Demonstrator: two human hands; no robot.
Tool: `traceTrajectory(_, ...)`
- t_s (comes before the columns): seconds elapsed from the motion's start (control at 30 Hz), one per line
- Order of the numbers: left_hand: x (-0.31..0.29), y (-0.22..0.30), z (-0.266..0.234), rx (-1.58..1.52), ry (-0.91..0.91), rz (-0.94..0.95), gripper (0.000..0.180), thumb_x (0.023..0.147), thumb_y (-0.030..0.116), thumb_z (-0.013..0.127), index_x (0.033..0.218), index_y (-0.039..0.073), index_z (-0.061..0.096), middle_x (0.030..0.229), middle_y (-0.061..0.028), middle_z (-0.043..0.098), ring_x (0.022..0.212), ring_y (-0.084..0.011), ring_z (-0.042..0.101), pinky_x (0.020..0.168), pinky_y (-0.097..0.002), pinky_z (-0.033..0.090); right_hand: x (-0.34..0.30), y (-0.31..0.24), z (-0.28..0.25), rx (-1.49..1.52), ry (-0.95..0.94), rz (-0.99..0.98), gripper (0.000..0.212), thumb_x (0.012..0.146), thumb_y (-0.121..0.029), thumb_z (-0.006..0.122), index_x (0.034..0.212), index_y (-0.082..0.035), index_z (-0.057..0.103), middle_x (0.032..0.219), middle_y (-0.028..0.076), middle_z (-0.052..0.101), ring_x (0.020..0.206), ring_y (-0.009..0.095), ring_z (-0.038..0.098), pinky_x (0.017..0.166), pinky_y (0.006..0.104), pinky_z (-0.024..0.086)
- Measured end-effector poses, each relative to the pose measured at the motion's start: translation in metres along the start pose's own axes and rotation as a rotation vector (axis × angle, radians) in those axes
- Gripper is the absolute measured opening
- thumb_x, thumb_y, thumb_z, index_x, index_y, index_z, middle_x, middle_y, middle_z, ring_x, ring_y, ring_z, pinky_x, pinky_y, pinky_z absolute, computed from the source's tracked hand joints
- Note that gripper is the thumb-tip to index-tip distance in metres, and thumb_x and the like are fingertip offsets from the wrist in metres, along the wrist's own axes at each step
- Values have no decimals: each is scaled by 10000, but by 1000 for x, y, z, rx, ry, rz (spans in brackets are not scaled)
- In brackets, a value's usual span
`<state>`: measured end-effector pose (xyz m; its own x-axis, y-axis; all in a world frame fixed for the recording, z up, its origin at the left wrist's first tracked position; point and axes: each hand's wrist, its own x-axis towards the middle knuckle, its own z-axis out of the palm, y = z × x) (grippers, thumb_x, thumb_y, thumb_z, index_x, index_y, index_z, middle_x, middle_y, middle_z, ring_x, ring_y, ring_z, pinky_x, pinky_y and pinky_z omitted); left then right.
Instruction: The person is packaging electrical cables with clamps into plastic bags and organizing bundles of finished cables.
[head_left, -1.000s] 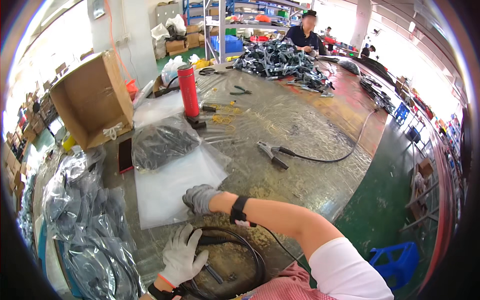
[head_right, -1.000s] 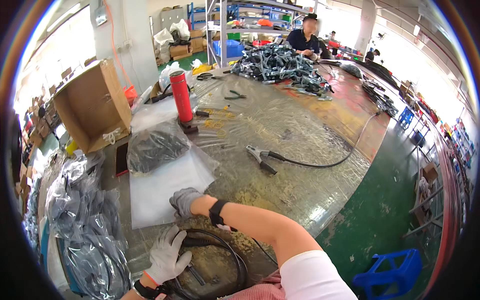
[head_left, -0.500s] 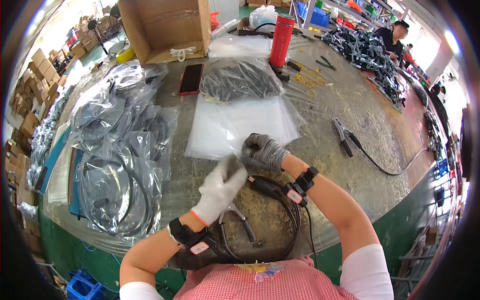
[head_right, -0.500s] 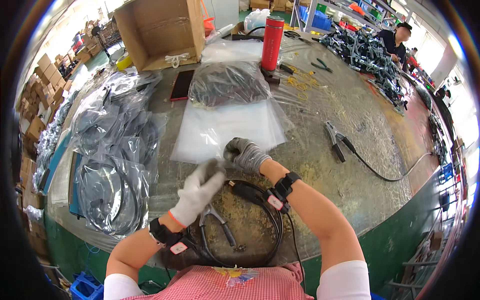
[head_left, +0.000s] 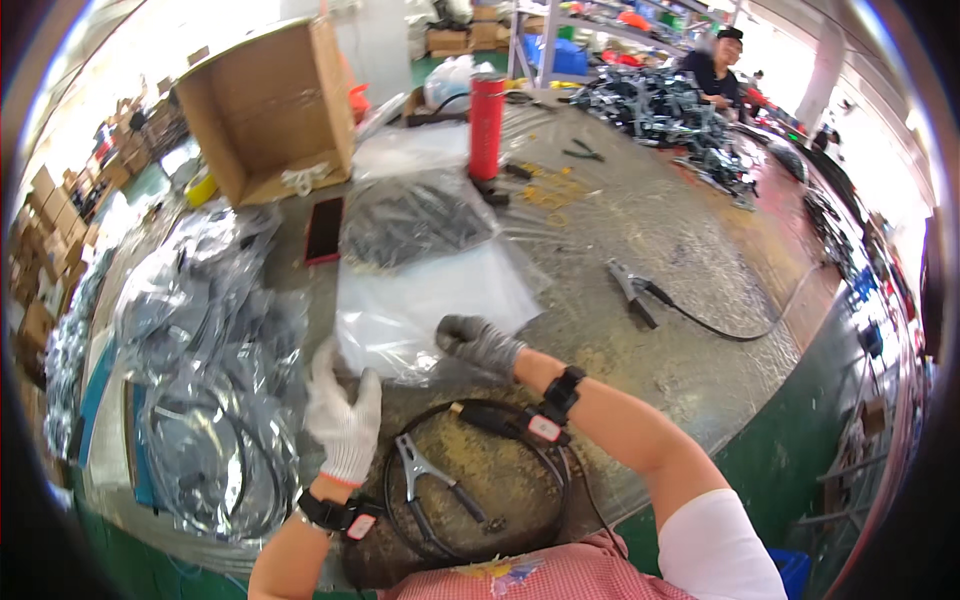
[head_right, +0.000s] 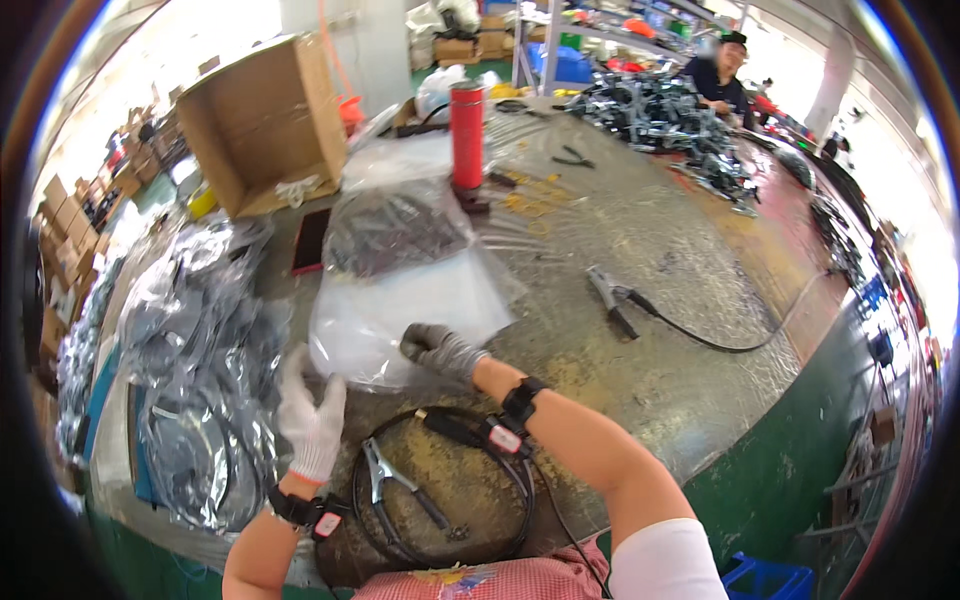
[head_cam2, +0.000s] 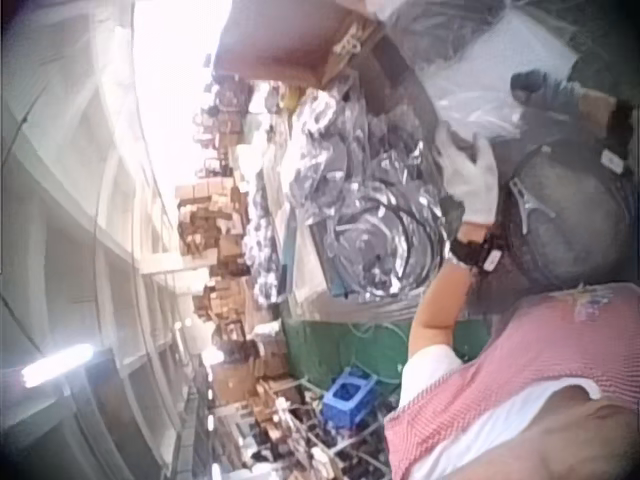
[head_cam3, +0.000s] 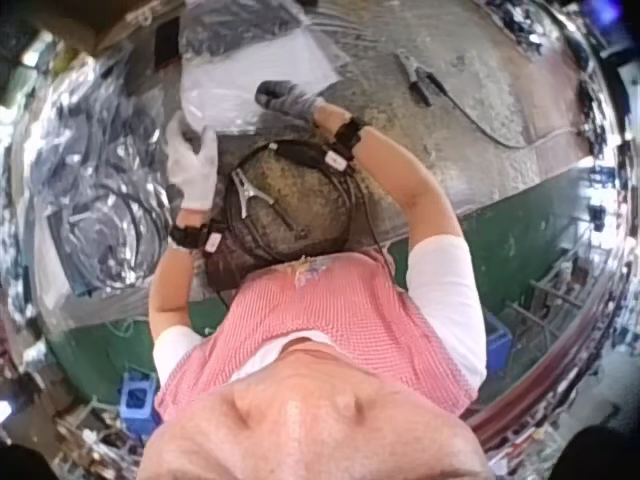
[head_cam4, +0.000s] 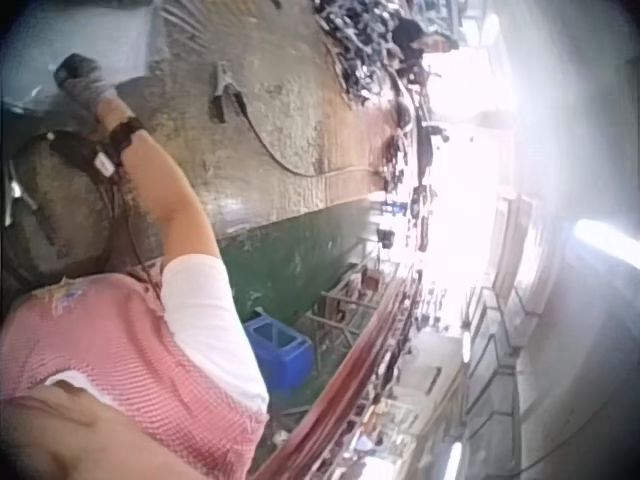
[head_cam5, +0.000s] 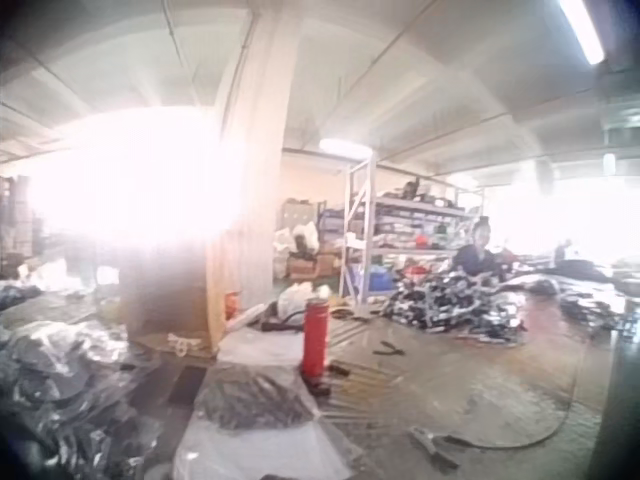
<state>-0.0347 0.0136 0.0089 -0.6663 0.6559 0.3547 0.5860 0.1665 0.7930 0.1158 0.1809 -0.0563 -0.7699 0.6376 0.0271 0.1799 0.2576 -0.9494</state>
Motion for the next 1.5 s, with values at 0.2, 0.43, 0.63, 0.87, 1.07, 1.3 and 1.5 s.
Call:
traceTrajectory(0.2,37,38,9,619,-50,870,415,671,244,706,1062,132,621,1047,-91,562,1080,-273,475,983,-464,338,-4,-10,-5,-81,-41,46,203,895,-200,567,976,-16,586,839,72,612,771,161,514,757,321,447)
traceTrajectory(0.43,37,-9,22,656,-137,809,123,658,219,685,657,100,653,877,-50,601,972,-231,533,1029,-452,297,-34,-76,15,-820,82,-148,365,727,-305,684,1008,-91,592,1029,119,577,1023,308,539,875,425,418)
traceTrajectory(0.63,28,26,9,433,-62,796,191,629,175,700,734,90,564,861,-64,542,916,-240,534,1019,-466,319,-43,-82,2,-1094,119,-159,274,731,-142,604,1000,-91,599,950,111,570,940,264,561,802,397,439)
traceTrajectory(0.87,52,-23,-13,602,123,543,317,759,84,595,1075,59,570,936,-117,570,910,-291,547,849,-366,449,-53,-65,-37,-1149,411,-18,190,767,-181,581,927,-79,600,934,123,583,867,289,575,735,421,468)
traceTrajectory(1.07,2,-50,-28,-716,-343,-632,334,891,281,568,1088,14,534,1032,-113,592,916,-249,581,791,-397,468,-72,-54,-15,-713,234,371,385,915,-351,410,889,-34,627,947,178,596,791,361,600,731,450,485)
traceTrajectory(1.3,-24,-44,-25,-1144,-624,-704,467,941,356,468,1267,24,423,1183,-148,546,1063,-286,557,929,-434,465,-103,-36,12,-725,42,57,379,919,-344,425,952,-10,601,974,192,582,872,315,572,812,417,462)
traceTrajectory(1.5,-74,-42,-53,-625,-1050,-416,502,958,334,398,1349,22,348,1260,-158,497,1105,-265,537,900,-384,480,-149,-19,13,141,-3,337,329,942,-343,454,988,-46,588,805,123,638,630,198,599,567,327,493)
